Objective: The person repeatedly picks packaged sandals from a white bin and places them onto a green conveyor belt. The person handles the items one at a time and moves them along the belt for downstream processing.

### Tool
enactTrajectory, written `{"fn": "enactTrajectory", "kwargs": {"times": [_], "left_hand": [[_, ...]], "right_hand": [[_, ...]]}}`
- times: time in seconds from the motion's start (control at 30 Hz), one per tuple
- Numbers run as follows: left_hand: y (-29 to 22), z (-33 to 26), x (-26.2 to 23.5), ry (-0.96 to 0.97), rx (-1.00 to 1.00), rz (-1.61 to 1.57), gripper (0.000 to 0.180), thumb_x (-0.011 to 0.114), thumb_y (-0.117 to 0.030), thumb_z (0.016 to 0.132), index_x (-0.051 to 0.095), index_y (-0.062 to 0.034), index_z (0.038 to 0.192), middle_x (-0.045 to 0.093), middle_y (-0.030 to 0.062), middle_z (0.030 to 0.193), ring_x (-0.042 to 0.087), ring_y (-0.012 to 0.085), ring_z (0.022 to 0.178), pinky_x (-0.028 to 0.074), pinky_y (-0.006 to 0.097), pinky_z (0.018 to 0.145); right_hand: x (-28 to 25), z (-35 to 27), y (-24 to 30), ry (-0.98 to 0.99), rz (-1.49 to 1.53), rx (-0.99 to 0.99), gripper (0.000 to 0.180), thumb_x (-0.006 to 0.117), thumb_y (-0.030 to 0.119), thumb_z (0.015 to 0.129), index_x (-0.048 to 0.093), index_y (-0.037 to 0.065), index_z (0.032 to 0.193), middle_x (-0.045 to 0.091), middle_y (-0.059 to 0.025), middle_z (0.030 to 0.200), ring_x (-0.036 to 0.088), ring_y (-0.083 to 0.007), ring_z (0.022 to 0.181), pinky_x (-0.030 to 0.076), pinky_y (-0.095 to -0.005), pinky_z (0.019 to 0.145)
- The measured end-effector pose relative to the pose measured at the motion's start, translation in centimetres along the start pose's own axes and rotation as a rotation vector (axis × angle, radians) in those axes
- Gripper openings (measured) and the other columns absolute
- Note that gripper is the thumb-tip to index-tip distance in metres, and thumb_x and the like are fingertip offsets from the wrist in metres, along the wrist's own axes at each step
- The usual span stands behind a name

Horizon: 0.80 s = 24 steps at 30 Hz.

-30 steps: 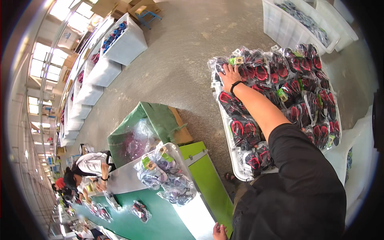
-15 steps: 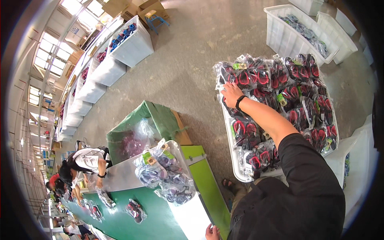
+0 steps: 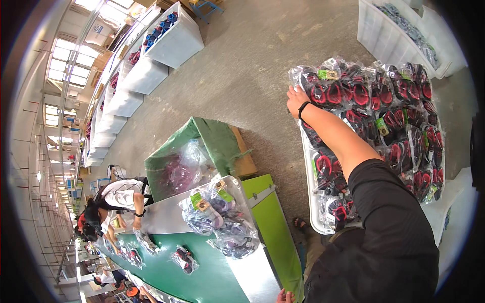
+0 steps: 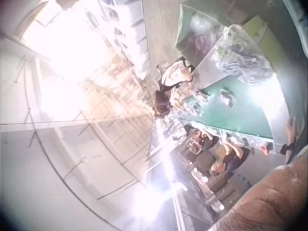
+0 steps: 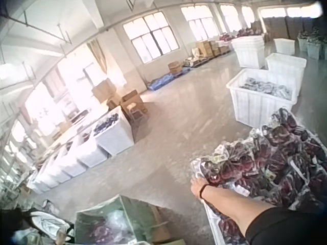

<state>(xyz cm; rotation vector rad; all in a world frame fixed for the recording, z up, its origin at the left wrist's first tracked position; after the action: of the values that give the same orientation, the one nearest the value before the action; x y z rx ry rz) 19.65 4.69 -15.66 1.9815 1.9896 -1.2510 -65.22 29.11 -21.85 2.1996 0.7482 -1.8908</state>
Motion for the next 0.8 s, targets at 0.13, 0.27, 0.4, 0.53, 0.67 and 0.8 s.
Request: {"fn": "enactTrajectory", "kwargs": {"times": [0.13, 0.27, 0.4, 0.53, 0.67, 0.8], "left_hand": [[-2.3, -0.8, -0.5, 0.020, -0.021, -0.040, 0.044, 0.066, -0.025, 0.099, 0.058, -0.0021, 0.136, 0.067, 0.0136, 0.109, 0.065, 0.0187, 0.090, 0.057, 0.031, 0.069], [-4.7, -1.1, 0.0, -0.002, -0.116, -0.182, 0.044, 0.066, -0.025, 0.099, 0.058, -0.0031, 0.136, 0.066, 0.0131, 0.110, 0.065, 0.0179, 0.090, 0.057, 0.031, 0.072], [-5.1, 0.6, 0.0, 0.036, -0.168, -0.181, 0.043, 0.066, -0.025, 0.099, 0.058, -0.0037, 0.136, 0.066, 0.0131, 0.111, 0.065, 0.0179, 0.089, 0.055, 0.030, 0.074], [-5.2, 3.5, 0.1, 0.058, -0.013, 0.032, 0.044, 0.065, -0.026, 0.099, 0.057, -0.0035, 0.136, 0.067, 0.0130, 0.110, 0.065, 0.0184, 0.090, 0.056, 0.032, 0.074], [-6.0, 3.8, 0.0, 0.006, -0.090, -0.206, 0.047, 0.068, -0.020, 0.095, 0.056, 0.0041, 0.135, 0.072, 0.0120, 0.101, 0.066, 0.0141, 0.079, 0.054, 0.028, 0.067], [-7.6, 5.0, -0.3, 0.003, -0.058, -0.108, 0.046, 0.070, -0.027, 0.094, 0.061, -0.0029, 0.132, 0.074, 0.0114, 0.096, 0.072, 0.0148, 0.089, 0.057, 0.030, 0.073]], "right_hand": [[1.5, 1.5, -0.6, 0.068, -0.062, 0.032, 0.032, 0.057, 0.028, 0.092, 0.077, 0.015, 0.113, 0.062, -0.0129, 0.133, 0.046, -0.0316, 0.137, 0.023, -0.0567, 0.116], [2.8, 0.6, -0.5, 0.194, -0.157, -0.021, 0.034, 0.050, 0.028, 0.096, 0.076, 0.018, 0.117, 0.069, -0.0098, 0.123, 0.058, -0.0280, 0.123, 0.026, -0.0539, 0.112], [2.6, -0.9, -0.1, 0.184, -0.130, -0.071, 0.030, 0.054, 0.027, 0.092, 0.078, 0.015, 0.107, 0.072, -0.0094, 0.113, 0.062, -0.0264, 0.115, 0.032, -0.0504, 0.106], [0.9, -3.8, 0.0, -0.024, 0.099, -0.116, 0.023, 0.058, 0.024, 0.087, 0.079, 0.017, 0.094, 0.071, -0.0081, 0.102, 0.064, -0.0247, 0.106, 0.044, -0.0444, 0.094], [-2.9, -10.1, 0.6, -0.540, 0.647, -0.264, 0.029, 0.071, 0.024, 0.081, 0.068, 0.004, 0.102, 0.063, -0.0150, 0.099, 0.060, -0.0352, 0.099, 0.049, -0.0481, 0.086], [-4.4, -18.2, 1.5, -0.357, 0.859, -0.306, 0.038, 0.067, 0.021, 0.086, 0.064, 0.000, 0.117, 0.060, -0.0221, 0.116, 0.055, -0.0403, 0.114, 0.044, -0.0460, 0.101]]}}
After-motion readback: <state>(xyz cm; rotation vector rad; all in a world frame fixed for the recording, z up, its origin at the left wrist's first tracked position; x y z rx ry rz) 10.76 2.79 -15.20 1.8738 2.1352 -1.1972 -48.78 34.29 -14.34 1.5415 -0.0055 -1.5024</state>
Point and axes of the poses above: each hand's wrist, its own z-axis towards the middle knuckle, its own x-axis out of the palm, y = z × x, the point moved 4 cm from there along z, towards the middle knuckle
